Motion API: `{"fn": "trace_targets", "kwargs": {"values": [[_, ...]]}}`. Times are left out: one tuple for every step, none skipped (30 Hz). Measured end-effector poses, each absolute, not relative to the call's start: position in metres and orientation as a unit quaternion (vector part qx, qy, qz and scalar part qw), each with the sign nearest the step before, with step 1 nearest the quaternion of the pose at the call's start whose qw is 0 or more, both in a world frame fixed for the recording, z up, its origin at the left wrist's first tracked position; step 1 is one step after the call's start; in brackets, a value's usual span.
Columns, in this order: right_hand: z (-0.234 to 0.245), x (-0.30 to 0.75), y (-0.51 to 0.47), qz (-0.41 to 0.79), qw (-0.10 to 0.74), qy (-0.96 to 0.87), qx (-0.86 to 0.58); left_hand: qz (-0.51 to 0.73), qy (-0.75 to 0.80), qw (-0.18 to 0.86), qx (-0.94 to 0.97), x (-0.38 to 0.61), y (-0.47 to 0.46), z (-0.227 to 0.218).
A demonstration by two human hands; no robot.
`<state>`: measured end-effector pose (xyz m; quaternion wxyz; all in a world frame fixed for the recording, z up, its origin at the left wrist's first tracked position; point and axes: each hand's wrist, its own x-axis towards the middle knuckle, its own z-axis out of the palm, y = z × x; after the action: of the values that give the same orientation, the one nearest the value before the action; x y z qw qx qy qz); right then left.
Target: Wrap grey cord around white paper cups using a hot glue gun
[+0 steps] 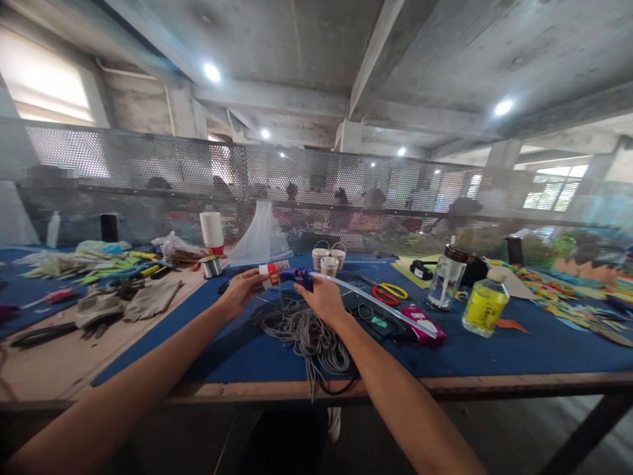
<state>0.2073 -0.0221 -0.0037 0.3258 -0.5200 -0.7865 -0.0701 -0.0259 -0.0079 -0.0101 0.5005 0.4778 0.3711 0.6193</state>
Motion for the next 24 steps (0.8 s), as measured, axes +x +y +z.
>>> {"fn": "trace_targets", "kwargs": {"values": [[-0.0040,0.2073,-0.0218,-0.071,0.327,-0.787,-0.519,0.620,0.370,0.501,0.478,-0.0261,-0.0076,-0.0103],[-0.0044,0.2074,-0.0215,-0.072,0.328,-0.787,-0.518,0.620,0.370,0.501,0.476,-0.0264,-0.0072,-0.0105],[-0.0046,0.2074,-0.0212,-0.073,0.328,-0.787,-0.517,0.621,0.371,0.502,0.474,-0.0266,-0.0067,-0.0107],[-0.0048,0.2074,-0.0209,-0.073,0.329,-0.788,-0.516,0.622,0.372,0.503,0.471,-0.0267,-0.0064,-0.0107],[-0.0048,0.2073,-0.0208,-0.073,0.328,-0.788,-0.515,0.623,0.373,0.504,0.468,-0.0268,-0.0062,-0.0106],[-0.0048,0.2072,-0.0207,-0.072,0.326,-0.789,-0.516,0.623,0.373,0.505,0.466,-0.0267,-0.0063,-0.0103],[-0.0046,0.2071,-0.0208,-0.071,0.324,-0.789,-0.517,0.623,0.373,0.506,0.465,-0.0265,-0.0066,-0.0098],[-0.0043,0.2070,-0.0209,-0.070,0.321,-0.789,-0.520,0.624,0.371,0.506,0.465,-0.0263,-0.0072,-0.0092],[-0.0040,0.2069,-0.0211,-0.070,0.318,-0.788,-0.522,0.625,0.369,0.507,0.465,-0.0259,-0.0080,-0.0084],[-0.0037,0.2068,-0.0213,-0.070,0.316,-0.788,-0.524,0.626,0.367,0.508,0.465,-0.0255,-0.0089,-0.0074],[-0.0035,0.2068,-0.0215,-0.071,0.315,-0.788,-0.525,0.627,0.366,0.509,0.463,-0.0251,-0.0099,-0.0064],[-0.0035,0.2068,-0.0216,-0.071,0.315,-0.788,-0.524,0.628,0.366,0.509,0.461,-0.0247,-0.0109,-0.0054],[-0.0035,0.2068,-0.0215,-0.072,0.316,-0.788,-0.523,0.629,0.368,0.510,0.458,-0.0244,-0.0116,-0.0046],[-0.0038,0.2069,-0.0213,-0.074,0.317,-0.789,-0.522,0.629,0.370,0.510,0.455,-0.0242,-0.0122,-0.0039],[-0.0041,0.2070,-0.0211,-0.075,0.318,-0.789,-0.521,0.629,0.372,0.510,0.453,-0.0241,-0.0125,-0.0035],[-0.0044,0.2071,-0.0207,-0.077,0.318,-0.789,-0.520,0.629,0.372,0.510,0.454,-0.0241,-0.0126,-0.0035],[-0.0048,0.2072,-0.0204,-0.080,0.319,-0.789,-0.518,0.629,0.371,0.511,0.454,-0.0242,-0.0124,-0.0036],[-0.0050,0.2073,-0.0201,-0.082,0.319,-0.790,-0.518,0.628,0.369,0.512,0.455,-0.0244,-0.0120,-0.0040],[-0.0052,0.2074,-0.0199,-0.083,0.320,-0.790,-0.517,0.628,0.366,0.514,0.456,-0.0247,-0.0114,-0.0045],[-0.0052,0.2075,-0.0199,-0.084,0.319,-0.790,-0.516,0.628,0.364,0.515,0.456,-0.0250,-0.0108,-0.0051],[-0.0050,0.2076,-0.0199,-0.083,0.318,-0.791,-0.516,0.628,0.363,0.516,0.455,-0.0252,-0.0102,-0.0057],[-0.0048,0.2077,-0.0200,-0.081,0.316,-0.792,-0.516,0.629,0.362,0.517,0.454,-0.0256,-0.0095,-0.0062],[-0.0045,0.2078,-0.0201,-0.080,0.315,-0.793,-0.516,0.629,0.363,0.517,0.453,-0.0259,-0.0090,-0.0066],[-0.0043,0.2079,-0.0202,-0.078,0.314,-0.793,-0.516,0.629,0.363,0.518,0.452,-0.0262,-0.0085,-0.0070]]}}
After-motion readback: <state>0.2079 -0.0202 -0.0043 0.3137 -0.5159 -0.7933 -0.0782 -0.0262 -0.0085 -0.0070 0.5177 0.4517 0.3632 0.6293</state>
